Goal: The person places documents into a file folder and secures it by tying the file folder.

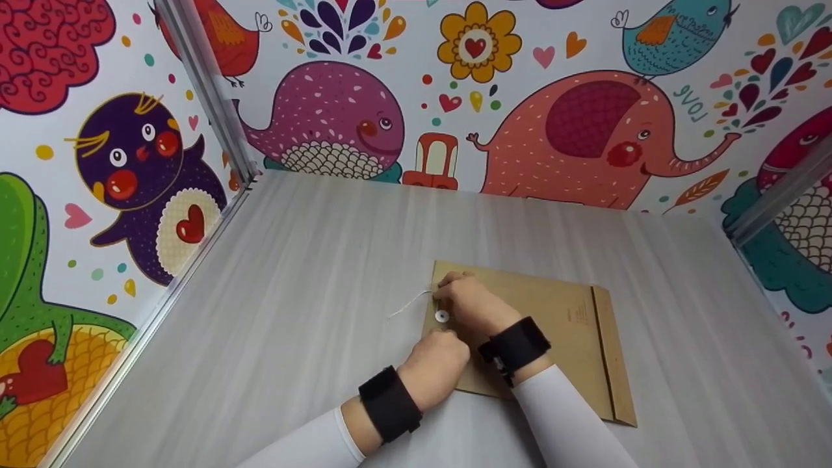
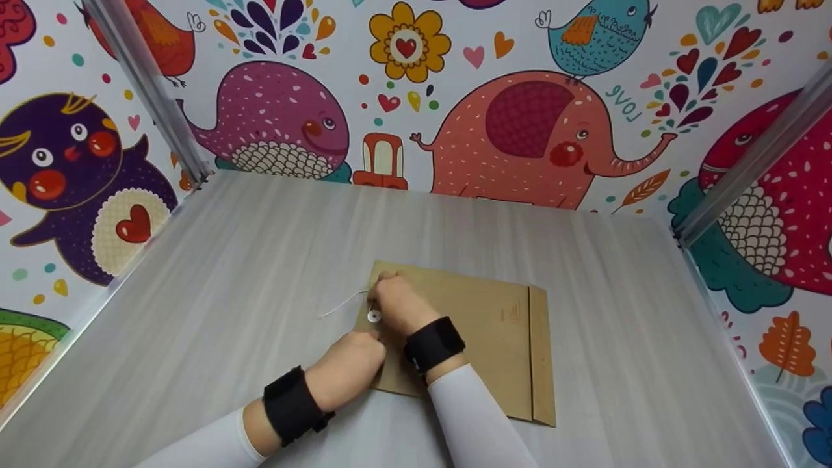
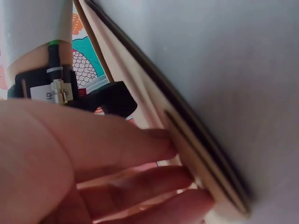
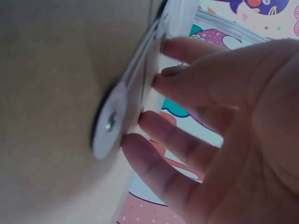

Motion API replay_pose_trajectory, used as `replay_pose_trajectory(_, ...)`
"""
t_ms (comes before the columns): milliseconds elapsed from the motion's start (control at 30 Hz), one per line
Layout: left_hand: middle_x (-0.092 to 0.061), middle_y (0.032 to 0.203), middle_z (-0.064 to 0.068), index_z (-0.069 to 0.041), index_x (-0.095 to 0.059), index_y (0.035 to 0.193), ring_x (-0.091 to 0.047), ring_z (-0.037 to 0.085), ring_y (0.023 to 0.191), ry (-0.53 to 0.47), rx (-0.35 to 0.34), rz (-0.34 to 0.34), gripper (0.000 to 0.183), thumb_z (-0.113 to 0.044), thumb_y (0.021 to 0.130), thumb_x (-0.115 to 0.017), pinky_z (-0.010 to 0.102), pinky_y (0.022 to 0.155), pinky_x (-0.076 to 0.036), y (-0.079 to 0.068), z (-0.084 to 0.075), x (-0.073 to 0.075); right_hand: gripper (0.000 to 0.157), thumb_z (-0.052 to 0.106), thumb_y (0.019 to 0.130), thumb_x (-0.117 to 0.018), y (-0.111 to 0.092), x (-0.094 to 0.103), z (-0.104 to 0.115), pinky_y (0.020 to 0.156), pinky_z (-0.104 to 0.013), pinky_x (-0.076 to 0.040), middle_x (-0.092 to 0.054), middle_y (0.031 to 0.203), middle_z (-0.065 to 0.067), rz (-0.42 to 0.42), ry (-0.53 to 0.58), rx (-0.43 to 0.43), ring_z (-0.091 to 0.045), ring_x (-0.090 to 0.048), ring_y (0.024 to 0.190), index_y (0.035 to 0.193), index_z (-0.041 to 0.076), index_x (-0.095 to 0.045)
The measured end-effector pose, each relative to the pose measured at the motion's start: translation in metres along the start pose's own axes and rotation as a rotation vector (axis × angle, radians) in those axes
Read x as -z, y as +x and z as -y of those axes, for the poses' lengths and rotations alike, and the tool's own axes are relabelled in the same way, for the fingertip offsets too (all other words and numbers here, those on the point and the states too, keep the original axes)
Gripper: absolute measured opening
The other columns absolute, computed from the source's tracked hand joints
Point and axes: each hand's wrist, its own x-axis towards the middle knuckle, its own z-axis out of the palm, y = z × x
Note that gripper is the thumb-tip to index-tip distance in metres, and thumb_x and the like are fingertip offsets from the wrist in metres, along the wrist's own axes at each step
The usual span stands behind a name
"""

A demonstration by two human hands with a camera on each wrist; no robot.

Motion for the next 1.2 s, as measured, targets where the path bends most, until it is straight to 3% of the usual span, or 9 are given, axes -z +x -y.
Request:
replay_pose_trajectory(133,-0.061,0.06,-0.006,-0.02,-0.068,0.061,-0.059,0.01,0.06,0.011,-0.002,-0.034,0.024,-0.005,0.08,-0.069,0.026,0.052,-0.047,0.0,-0.001,-0.001,0.015,-0.006,0.077,-0.07,0.001,-0.003,-0.004,0.061,-0.028,-0.049,-0.066,0.075,-0.006,-0.086,0.047,-0.113,-0.017,-0.059,0.069,0.076,0.008,-0.076)
replay_pose_trajectory(267,-0.062,0.06,-0.007,-0.021,-0.067,0.061,-0.059,0.01,0.06,0.027,-0.017,-0.055,0.024,-0.007,0.08,-0.069,0.026,0.053,-0.047,0.0,-0.001,-0.001,0.012,0.002,0.082,-0.07,0.001,-0.002,-0.003,0.058,-0.029,-0.047,-0.066,0.071,-0.004,0.003,0.012,-0.239,-0.013,-0.053,0.063,0.071,0.009,-0.068)
replay_pose_trajectory(400,-0.063,0.062,-0.007,-0.022,-0.068,0.062,-0.059,0.01,0.061,0.038,-0.024,-0.067,0.023,-0.008,0.08,-0.07,0.026,0.055,-0.048,0.0,-0.002,-0.001,0.015,0.008,0.091,-0.059,0.001,-0.002,-0.003,0.058,-0.033,-0.048,-0.061,0.076,-0.007,0.116,-0.071,-0.193,-0.015,-0.051,0.066,0.077,0.007,-0.061)
replay_pose_trajectory(500,-0.062,0.061,-0.007,-0.022,-0.067,0.061,-0.058,0.01,0.061,0.045,-0.022,-0.065,0.024,-0.008,0.08,-0.07,0.026,0.054,-0.047,0.0,-0.002,-0.002,0.009,0.005,0.088,-0.061,0.0,-0.002,-0.006,0.06,-0.03,-0.047,-0.058,0.079,-0.006,0.06,-0.039,-0.091,-0.015,-0.052,0.069,0.079,0.006,-0.061)
replay_pose_trajectory(633,-0.061,0.059,-0.008,-0.022,-0.067,0.061,-0.058,0.01,0.06,0.043,-0.02,-0.072,0.024,-0.007,0.079,-0.07,0.026,0.053,-0.047,-0.001,-0.001,-0.002,0.015,0.004,0.079,-0.069,0.0,-0.001,-0.01,0.055,-0.022,-0.039,-0.053,0.068,0.003,-0.022,0.078,-0.032,-0.009,-0.046,0.061,0.071,0.011,-0.059)
replay_pose_trajectory(767,-0.061,0.06,-0.007,-0.022,-0.068,0.062,-0.058,0.011,0.06,0.037,-0.011,-0.073,0.022,-0.008,0.079,-0.07,0.026,0.053,-0.047,-0.002,0.0,-0.002,0.017,0.001,0.078,-0.069,0.0,0.0,-0.012,0.054,-0.019,-0.033,-0.047,0.064,0.008,-0.002,0.144,-0.031,-0.006,-0.042,0.059,0.072,0.013,-0.058)
replay_pose_trajectory(1000,-0.062,0.063,-0.006,-0.021,-0.067,0.063,-0.058,0.01,0.06,0.045,-0.009,-0.052,0.02,-0.01,0.08,-0.069,0.026,0.052,-0.048,-0.002,0.0,-0.003,0.018,-0.004,0.075,-0.065,-0.001,0.0,-0.016,0.053,-0.02,-0.033,-0.052,0.063,0.006,-0.014,0.161,-0.036,-0.008,-0.042,0.058,0.069,0.013,-0.064)
replay_pose_trajectory(1200,-0.063,0.063,-0.006,-0.021,-0.066,0.062,-0.06,0.011,0.059,0.04,-0.005,-0.016,0.021,-0.01,0.08,-0.07,0.027,0.052,-0.05,-0.001,0.001,-0.002,0.023,-0.005,0.071,-0.063,-0.006,0.006,-0.026,0.049,-0.02,-0.034,-0.049,0.059,0.01,0.054,0.176,-0.119,-0.006,-0.044,0.055,0.063,0.017,-0.062)
